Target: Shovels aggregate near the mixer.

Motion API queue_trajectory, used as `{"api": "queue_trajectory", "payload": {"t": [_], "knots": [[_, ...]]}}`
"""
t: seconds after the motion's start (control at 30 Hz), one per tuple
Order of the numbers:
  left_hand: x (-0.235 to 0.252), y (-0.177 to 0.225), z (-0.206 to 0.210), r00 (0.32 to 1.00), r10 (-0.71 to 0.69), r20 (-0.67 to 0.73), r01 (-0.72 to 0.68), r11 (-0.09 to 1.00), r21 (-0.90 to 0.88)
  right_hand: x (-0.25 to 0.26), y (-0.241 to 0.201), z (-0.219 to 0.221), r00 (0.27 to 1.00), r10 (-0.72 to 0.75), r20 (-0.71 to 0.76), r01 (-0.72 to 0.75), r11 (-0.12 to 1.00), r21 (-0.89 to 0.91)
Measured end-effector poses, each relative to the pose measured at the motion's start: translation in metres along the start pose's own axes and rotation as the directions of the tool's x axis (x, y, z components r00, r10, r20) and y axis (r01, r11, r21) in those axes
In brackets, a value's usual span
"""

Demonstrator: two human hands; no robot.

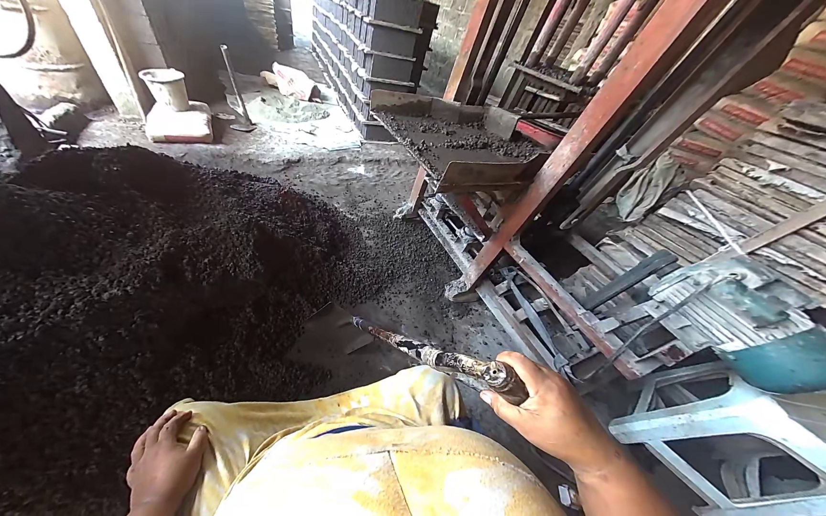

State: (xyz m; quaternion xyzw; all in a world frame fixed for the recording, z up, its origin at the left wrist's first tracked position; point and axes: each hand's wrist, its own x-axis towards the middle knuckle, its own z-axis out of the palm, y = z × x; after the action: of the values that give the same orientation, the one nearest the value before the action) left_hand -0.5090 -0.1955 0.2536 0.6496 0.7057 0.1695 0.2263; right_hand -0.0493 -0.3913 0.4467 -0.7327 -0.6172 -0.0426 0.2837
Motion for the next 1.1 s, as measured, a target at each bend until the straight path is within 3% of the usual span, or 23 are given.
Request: {"api": "queue_trajectory", "payload": {"t": [0.73,0.9,1.1], "knots": [[-0.003,-0.001,-0.002,1.000,-0.010,-0.005,0.010,1.000,-0.011,-0.005,0.000,0.002,0.999,0.031,0.008,-0.031,0.999,0.018],[-0.008,0.017,-0.019,0.996,-0.045,0.080,0.045,0.999,0.005,-0.010,0.000,-0.001,0.999,0.029,0.015,-0.029,0.999,0.038],[0.001,0.007,-0.016,0.984,-0.120,0.131,0.114,0.992,0.051,-0.010,-0.010,-0.008,0.998,-0.004,0.055,0.004,1.000,0.015]]}}
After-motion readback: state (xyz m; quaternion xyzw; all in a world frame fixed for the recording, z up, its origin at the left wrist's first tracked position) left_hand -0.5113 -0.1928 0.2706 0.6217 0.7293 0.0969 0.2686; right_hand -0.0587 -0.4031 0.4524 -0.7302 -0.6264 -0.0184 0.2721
